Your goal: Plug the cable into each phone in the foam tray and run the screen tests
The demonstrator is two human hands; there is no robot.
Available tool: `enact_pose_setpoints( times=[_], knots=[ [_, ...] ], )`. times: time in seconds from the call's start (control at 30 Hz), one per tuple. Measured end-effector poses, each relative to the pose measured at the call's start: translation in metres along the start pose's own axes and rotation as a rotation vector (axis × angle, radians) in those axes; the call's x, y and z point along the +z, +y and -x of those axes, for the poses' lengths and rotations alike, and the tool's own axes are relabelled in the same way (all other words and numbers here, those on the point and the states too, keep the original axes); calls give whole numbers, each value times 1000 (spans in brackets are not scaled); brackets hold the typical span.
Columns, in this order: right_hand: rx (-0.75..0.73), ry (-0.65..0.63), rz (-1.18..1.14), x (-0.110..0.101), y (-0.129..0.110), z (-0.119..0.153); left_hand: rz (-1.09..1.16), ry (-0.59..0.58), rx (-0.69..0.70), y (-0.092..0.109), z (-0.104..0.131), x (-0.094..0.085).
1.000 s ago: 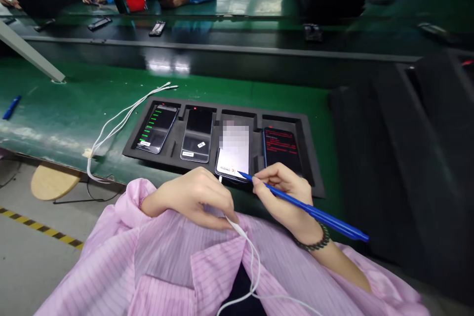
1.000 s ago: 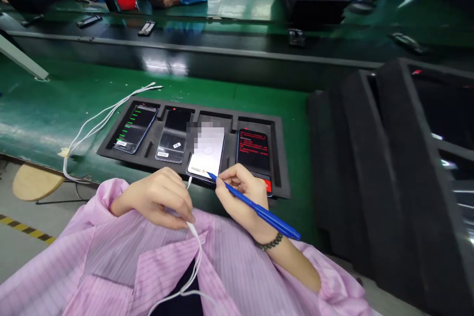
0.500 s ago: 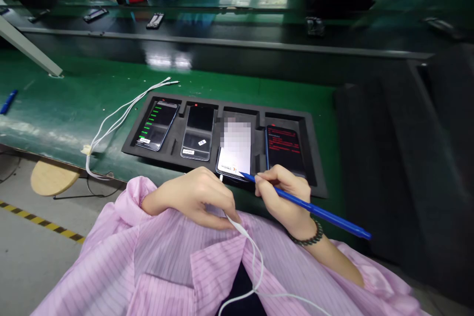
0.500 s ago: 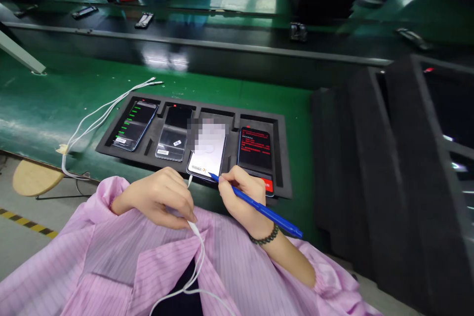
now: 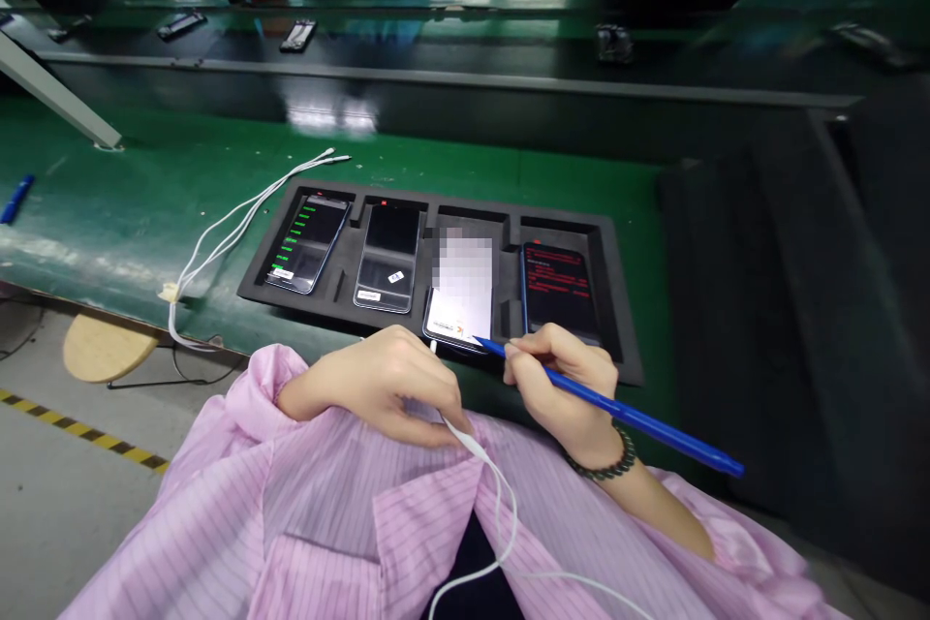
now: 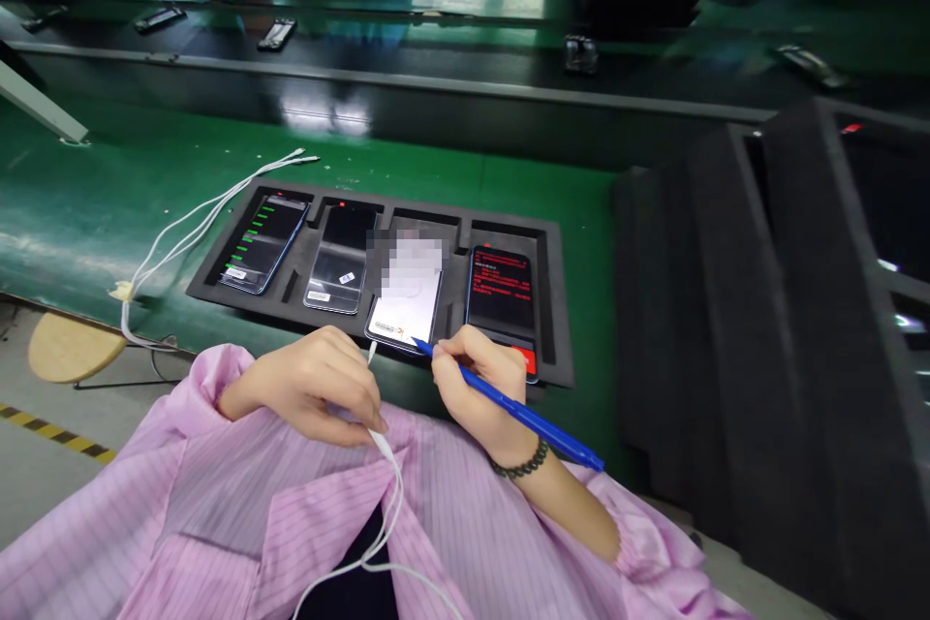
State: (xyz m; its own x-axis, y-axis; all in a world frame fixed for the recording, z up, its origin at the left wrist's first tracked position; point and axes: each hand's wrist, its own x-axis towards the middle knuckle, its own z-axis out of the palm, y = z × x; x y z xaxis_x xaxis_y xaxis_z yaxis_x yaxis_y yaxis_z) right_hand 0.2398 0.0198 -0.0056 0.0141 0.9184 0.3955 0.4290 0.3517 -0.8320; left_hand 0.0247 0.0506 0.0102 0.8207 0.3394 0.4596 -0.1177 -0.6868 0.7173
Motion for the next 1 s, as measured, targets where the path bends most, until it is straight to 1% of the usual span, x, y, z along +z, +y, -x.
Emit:
enact_pose_setpoints(
  times=[0.13,0.23,0.33,0.43,0.53,0.6,0.67,0.73,0.8,0.87,1.0],
  knots=[
    [-14,-6,7,0,0,0,-5,10,16,0,-1,0],
    [-22,-13,19,-1,0,0,-13,3,-5,0,-1,0],
    [-40,8,40,-2,-1,0,-13,-9,-25,-1,0,0],
    [-72,3,23,-2,0,0,-14,0,-18,-1,1,0],
    [-67,-16,-8,-3,0,0,-16,7,-10,0,1,0],
    [-35,19,-52,-4,0,0,-15,1,-21,0,1,1],
    [-12,100,-106,-5,-2,1,-6,-9,-42,0,2,1],
    [-18,188,-136,-6,-4,0,16,-18,-59,0,4,1],
    [-55,226,-113,-8,-5,-2,48,-21,-79,-1,6,1],
    [-124,198,-35,-12,-6,-7,86,-16,-108,-1,9,0],
    [-327,12,211,-26,-5,-23,163,15,-207,-2,16,0]
  ],
)
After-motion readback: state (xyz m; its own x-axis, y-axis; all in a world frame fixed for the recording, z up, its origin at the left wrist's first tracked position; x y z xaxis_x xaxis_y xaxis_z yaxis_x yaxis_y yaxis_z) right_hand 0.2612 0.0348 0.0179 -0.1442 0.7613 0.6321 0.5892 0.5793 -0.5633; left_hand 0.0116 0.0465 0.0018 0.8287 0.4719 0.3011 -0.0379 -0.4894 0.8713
